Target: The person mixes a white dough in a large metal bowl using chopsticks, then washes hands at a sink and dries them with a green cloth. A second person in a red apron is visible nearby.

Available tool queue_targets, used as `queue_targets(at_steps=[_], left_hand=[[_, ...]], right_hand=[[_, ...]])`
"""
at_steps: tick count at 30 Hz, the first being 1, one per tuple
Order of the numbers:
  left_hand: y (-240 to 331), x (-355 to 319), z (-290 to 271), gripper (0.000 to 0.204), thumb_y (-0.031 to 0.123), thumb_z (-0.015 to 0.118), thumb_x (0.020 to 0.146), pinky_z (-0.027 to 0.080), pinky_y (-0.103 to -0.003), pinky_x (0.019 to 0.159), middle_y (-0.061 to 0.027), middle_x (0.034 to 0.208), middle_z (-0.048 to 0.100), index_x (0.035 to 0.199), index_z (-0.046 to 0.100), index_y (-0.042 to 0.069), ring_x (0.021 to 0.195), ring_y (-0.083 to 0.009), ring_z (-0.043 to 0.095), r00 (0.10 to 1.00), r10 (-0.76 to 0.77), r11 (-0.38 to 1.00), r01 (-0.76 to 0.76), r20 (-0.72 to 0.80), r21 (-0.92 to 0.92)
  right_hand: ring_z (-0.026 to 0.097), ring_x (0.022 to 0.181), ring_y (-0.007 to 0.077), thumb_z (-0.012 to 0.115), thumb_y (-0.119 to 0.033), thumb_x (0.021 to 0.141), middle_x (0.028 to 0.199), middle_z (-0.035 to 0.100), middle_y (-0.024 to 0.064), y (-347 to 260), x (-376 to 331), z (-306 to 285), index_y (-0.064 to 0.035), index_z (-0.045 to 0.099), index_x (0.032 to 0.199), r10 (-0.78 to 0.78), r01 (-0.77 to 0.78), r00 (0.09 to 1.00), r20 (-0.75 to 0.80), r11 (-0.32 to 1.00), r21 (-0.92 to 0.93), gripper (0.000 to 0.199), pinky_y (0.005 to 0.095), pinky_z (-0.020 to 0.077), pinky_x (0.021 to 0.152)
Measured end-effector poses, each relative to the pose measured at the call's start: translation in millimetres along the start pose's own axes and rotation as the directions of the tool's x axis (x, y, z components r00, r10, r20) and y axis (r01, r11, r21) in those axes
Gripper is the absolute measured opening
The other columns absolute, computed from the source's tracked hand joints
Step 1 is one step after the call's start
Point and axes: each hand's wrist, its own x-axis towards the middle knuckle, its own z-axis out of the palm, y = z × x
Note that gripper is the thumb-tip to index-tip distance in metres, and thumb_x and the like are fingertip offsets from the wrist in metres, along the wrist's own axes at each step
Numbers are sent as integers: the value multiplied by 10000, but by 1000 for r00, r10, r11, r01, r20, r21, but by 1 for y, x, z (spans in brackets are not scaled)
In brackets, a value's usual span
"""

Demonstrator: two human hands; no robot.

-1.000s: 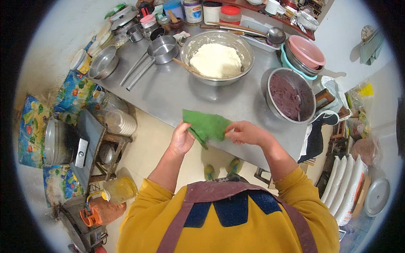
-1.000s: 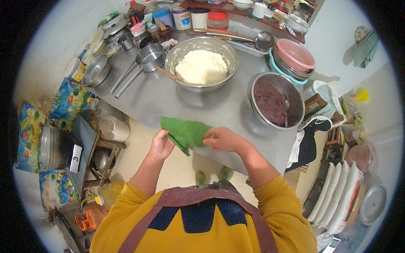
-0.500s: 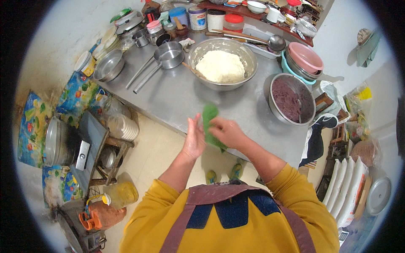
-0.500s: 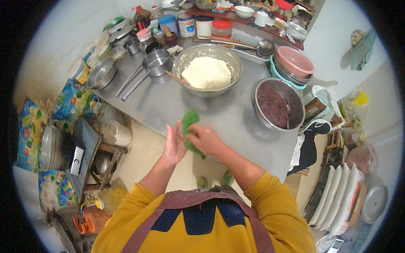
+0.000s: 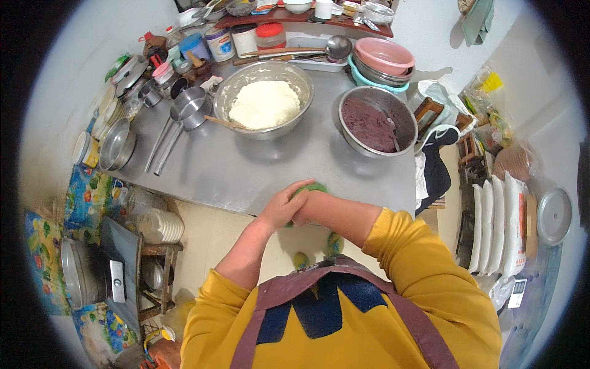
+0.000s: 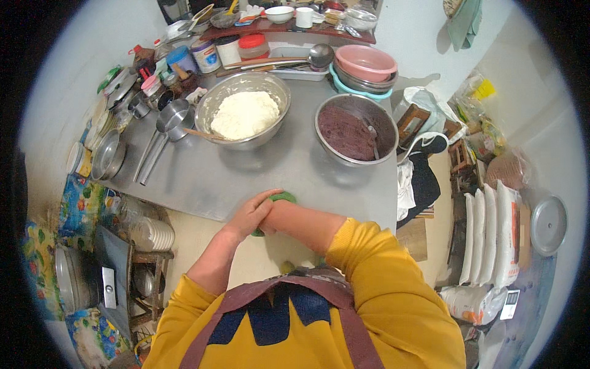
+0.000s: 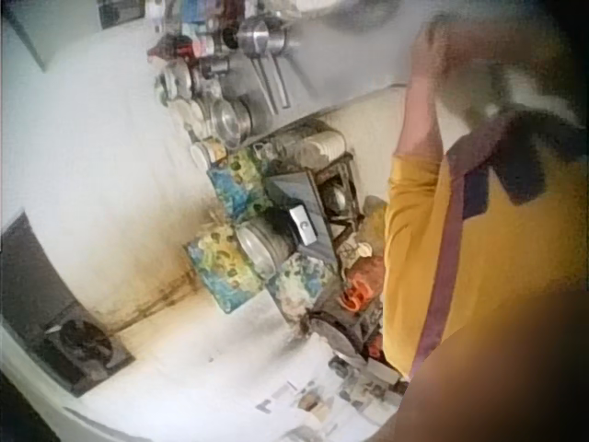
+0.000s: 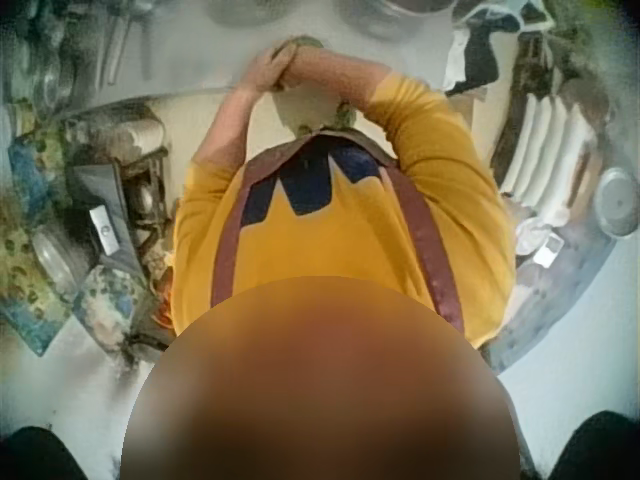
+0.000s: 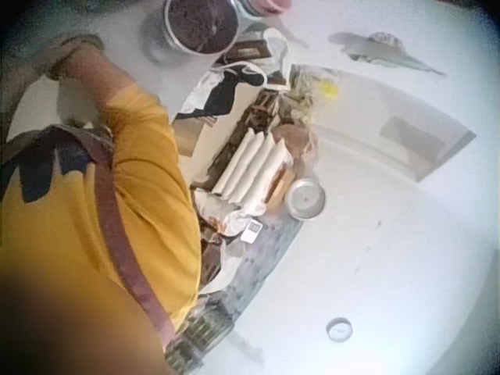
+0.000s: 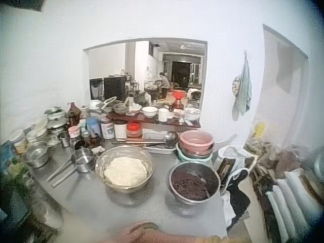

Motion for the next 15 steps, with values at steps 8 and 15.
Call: queue_targets(at_steps=[8,15], left_hand=[[28,31,-8,399,337,474,938,463,-313,830,-95,1042,638,1154,601,27,905,-157,585,937,-339,938,344,86,-48],[58,33,30,362,320,477,923,456,-367,853,-144,988,667,1067,635,27,897,-287,628,995,-98,910,103,-32,401]], right_hand=[[565,1083,228,537,-281,881,1200,589,109,13,17,15,-113,582,1186,-28,28,1000,7,999,38,351,382,457,904],[567,1078,226,532,-276,885,1208,585,96,20,-8,13,-116,577,1194,40,-6,998,-43,800,600,351,386,458,913]])
